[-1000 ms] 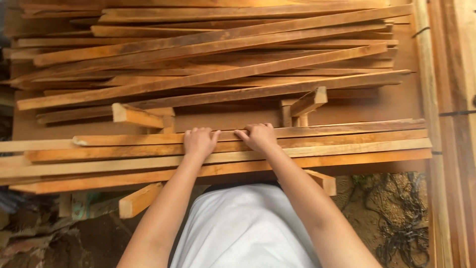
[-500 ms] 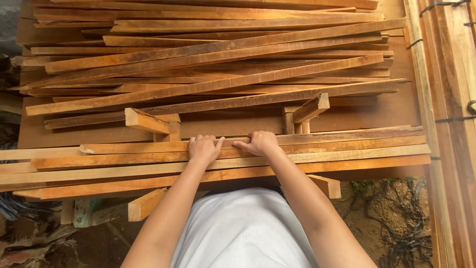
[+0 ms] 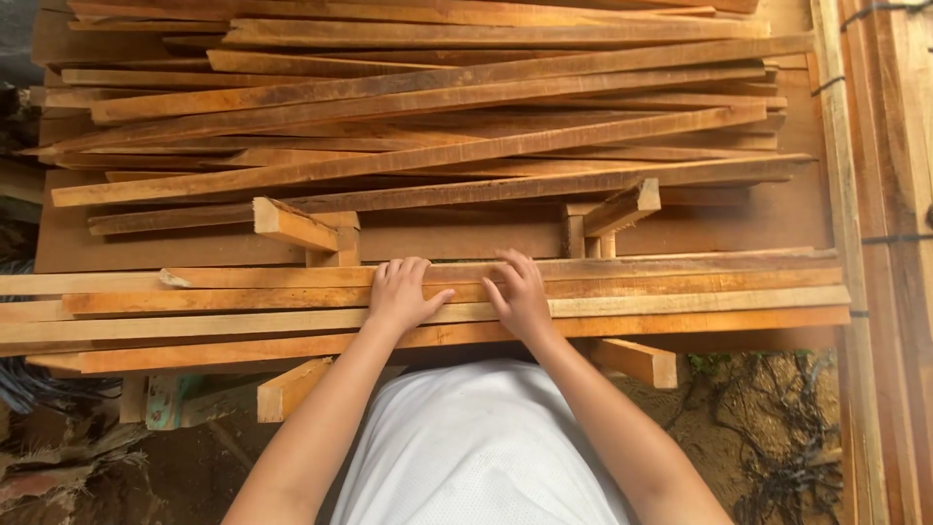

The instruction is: The person arranges several thin wooden planks on a workbench and secures them into bundles using black ties. They wrap the ties around the wood and knot them by hand to hold the planks together.

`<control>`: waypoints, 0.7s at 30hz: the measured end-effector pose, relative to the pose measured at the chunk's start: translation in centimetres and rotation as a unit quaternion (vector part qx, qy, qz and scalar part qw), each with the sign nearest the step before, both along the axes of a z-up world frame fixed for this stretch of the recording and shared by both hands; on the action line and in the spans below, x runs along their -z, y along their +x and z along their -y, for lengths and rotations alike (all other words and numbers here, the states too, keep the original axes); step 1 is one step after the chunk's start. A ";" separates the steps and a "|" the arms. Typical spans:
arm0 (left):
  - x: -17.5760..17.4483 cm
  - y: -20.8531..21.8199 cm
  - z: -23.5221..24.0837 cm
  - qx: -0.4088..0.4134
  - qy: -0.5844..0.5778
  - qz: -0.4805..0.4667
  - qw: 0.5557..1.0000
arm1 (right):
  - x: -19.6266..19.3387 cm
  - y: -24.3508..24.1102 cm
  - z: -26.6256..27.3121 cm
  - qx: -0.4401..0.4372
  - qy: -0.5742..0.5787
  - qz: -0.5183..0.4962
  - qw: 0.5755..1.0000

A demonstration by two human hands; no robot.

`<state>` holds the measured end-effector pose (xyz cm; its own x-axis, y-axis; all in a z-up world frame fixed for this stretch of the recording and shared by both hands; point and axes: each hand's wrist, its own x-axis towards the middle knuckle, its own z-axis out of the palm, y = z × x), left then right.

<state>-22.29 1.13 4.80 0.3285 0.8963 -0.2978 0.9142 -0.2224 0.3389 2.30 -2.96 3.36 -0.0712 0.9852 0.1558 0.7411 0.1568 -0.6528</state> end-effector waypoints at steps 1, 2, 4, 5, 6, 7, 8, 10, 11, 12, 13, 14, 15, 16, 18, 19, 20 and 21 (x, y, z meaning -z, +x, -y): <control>0.1 0.2 -0.4 -0.004 0.003 -0.001 1.000 | -0.4 0.1 1.4 -0.004 0.003 -0.001 1.000; 0.2 0.4 -0.6 -0.013 -0.013 -0.011 1.000 | -0.9 0.3 3.2 0.033 -0.111 -0.090 0.989; 0.7 0.9 -0.7 -0.021 -0.030 -0.019 0.999 | -2.7 0.6 5.8 0.072 -0.223 -0.175 0.956; 1.1 1.2 -0.7 -0.027 -0.027 -0.029 0.999 | -4.1 0.7 6.6 0.105 -0.307 -0.229 0.918; 1.5 1.6 -0.6 -0.031 -0.025 -0.038 0.998 | -5.5 0.9 7.4 0.138 -0.387 -0.280 0.867; 1.6 2.1 -1.0 -0.030 -0.026 -0.036 0.999 | -5.6 1.9 7.3 0.141 -0.388 -0.278 0.867; 1.6 2.0 -0.8 -0.037 -0.016 -0.038 0.998 | -5.7 2.4 7.5 0.161 -0.482 -0.341 0.791; 2.2 1.8 -0.3 -0.042 -0.006 -0.042 0.998 | -6.7 2.4 7.9 0.178 -0.566 -0.400 0.699; 2.6 1.6 -0.1 -0.045 -0.002 -0.040 0.998 | -7.8 2.0 7.9 0.192 -0.595 -0.449 0.638; 3.1 1.9 -0.2 -0.045 0.004 -0.035 0.998 | -8.9 1.9 7.8 0.206 -0.617 -0.496 0.575; 3.5 2.1 -0.4 -0.040 0.005 -0.033 0.999 | -8.0 1.5 7.8 0.210 -0.613 -0.499 0.576; 3.8 1.9 -0.3 -0.040 0.009 -0.038 0.998 | -7.1 0.9 7.9 0.268 -0.567 -0.568 0.533; 4.2 1.7 -0.1 -0.041 0.013 -0.043 0.998 | -6.2 0.3 8.1 0.322 -0.514 -0.631 0.484; 4.2 1.7 -0.1 -0.042 0.013 -0.046 0.998 | -7.2 -0.6 6.9 0.321 -0.516 -0.632 0.482; 4.2 1.6 -0.1 -0.035 0.022 -0.031 0.999 | -9.3 -2.4 4.7 0.381 -0.432 -0.714 0.398; 4.0 1.1 0.3 -0.034 0.022 -0.034 0.999 | -9.2 -3.0 4.8 0.380 -0.433 -0.716 0.395; 3.8 1.2 0.2 -0.030 0.014 -0.031 0.999 | -9.0 -3.3 4.6 0.399 -0.410 -0.723 0.386; 3.6 1.2 -0.1 -0.025 0.007 -0.027 0.999 | -8.9 -3.6 4.3 0.417 -0.388 -0.731 0.377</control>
